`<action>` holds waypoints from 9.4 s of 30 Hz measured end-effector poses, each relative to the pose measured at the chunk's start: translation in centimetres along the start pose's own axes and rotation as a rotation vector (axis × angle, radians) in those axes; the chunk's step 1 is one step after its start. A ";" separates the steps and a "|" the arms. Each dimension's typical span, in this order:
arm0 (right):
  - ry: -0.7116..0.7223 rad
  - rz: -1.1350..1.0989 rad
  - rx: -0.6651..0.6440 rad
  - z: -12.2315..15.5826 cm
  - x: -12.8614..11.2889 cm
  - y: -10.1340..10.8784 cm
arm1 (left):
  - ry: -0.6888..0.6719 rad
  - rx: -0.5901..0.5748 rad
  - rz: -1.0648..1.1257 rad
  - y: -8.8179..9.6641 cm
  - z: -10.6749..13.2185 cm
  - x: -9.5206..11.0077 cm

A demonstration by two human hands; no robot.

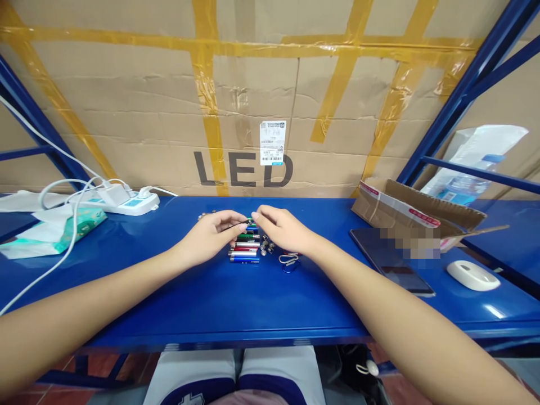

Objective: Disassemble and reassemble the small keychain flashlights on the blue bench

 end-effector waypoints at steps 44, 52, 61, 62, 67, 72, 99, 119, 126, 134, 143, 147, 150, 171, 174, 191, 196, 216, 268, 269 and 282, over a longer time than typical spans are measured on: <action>-0.089 0.369 -0.202 -0.1 4.1 0.3 | 0.082 0.088 -1.053 10.6 -3.8 -2.5; -0.077 0.420 -0.201 -0.2 4.1 0.5 | 0.007 -0.077 -1.250 10.4 -3.7 -2.7; -0.089 0.440 -0.182 -0.2 4.5 1.1 | -0.008 -0.064 -1.003 10.9 -4.0 -2.8; -0.096 0.442 -0.183 -0.2 4.5 1.3 | -0.006 -0.064 -0.928 10.7 -4.1 -2.7; -0.140 0.442 -0.178 -0.2 4.4 1.9 | -0.095 -0.142 -0.628 8.5 -4.1 -1.5; -0.141 0.446 -0.163 -0.2 4.1 2.0 | -0.294 -0.111 -1.101 7.8 -3.6 -1.1; -0.109 0.473 -0.216 -0.1 4.3 1.3 | -0.357 -0.007 -1.530 9.2 -3.4 -0.7; -0.120 0.468 -0.220 -0.1 4.4 1.3 | -0.232 0.132 -1.059 11.1 -4.4 -2.1; -0.148 0.464 -0.240 0.0 3.7 1.4 | -0.113 0.288 -0.915 14.7 -5.0 -3.8; -0.140 0.462 -0.243 0.0 3.9 1.2 | -0.092 0.231 -0.957 14.3 -5.6 -5.2; -0.154 0.459 -0.245 0.0 3.6 1.3 | -0.181 0.411 -0.938 15.1 -5.0 -3.4; -0.149 0.469 -0.246 -0.1 3.8 1.2 | -0.170 0.431 -0.864 14.9 -5.0 -3.5; -0.151 0.468 -0.252 -0.1 3.8 1.2 | -0.083 0.450 -0.807 15.4 -5.0 -4.6; -0.159 0.498 -0.222 -0.1 4.5 1.6 | 0.050 0.322 -0.581 14.3 -6.6 -5.9; -0.203 0.518 -0.213 -0.1 4.9 1.9 | 0.008 0.241 -0.557 11.9 -7.7 -4.3; -0.164 0.471 -0.373 -0.1 5.3 1.1 | -0.049 -0.090 -0.580 3.7 -10.5 -3.8; -0.151 0.426 -0.356 -0.1 4.8 1.0 | -0.058 -0.041 -0.622 4.8 -7.8 -2.6; -0.195 0.487 -0.337 0.3 4.7 2.2 | -0.158 -0.380 -1.016 0.4 -4.7 -1.8; 0.129 0.462 -0.217 2.7 -4.3 -4.8 | -0.135 0.181 -0.762 7.8 0.6 -3.5; 0.120 0.438 -0.224 2.8 -4.2 -4.9 | -0.131 0.181 -0.755 7.8 0.6 -3.5; -0.255 -0.761 0.049 1.4 -2.6 -4.6 | -0.261 0.205 -0.553 6.9 1.3 -1.7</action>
Point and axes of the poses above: each hand's wrist, its own z-axis away from the middle knuckle, its own y-axis out of the back of the hand, x = y × z, the point moved 6 cm from there along -z, towards the middle knuckle, and after that the axes turned 4 degrees about y, right-handed, at the moved point
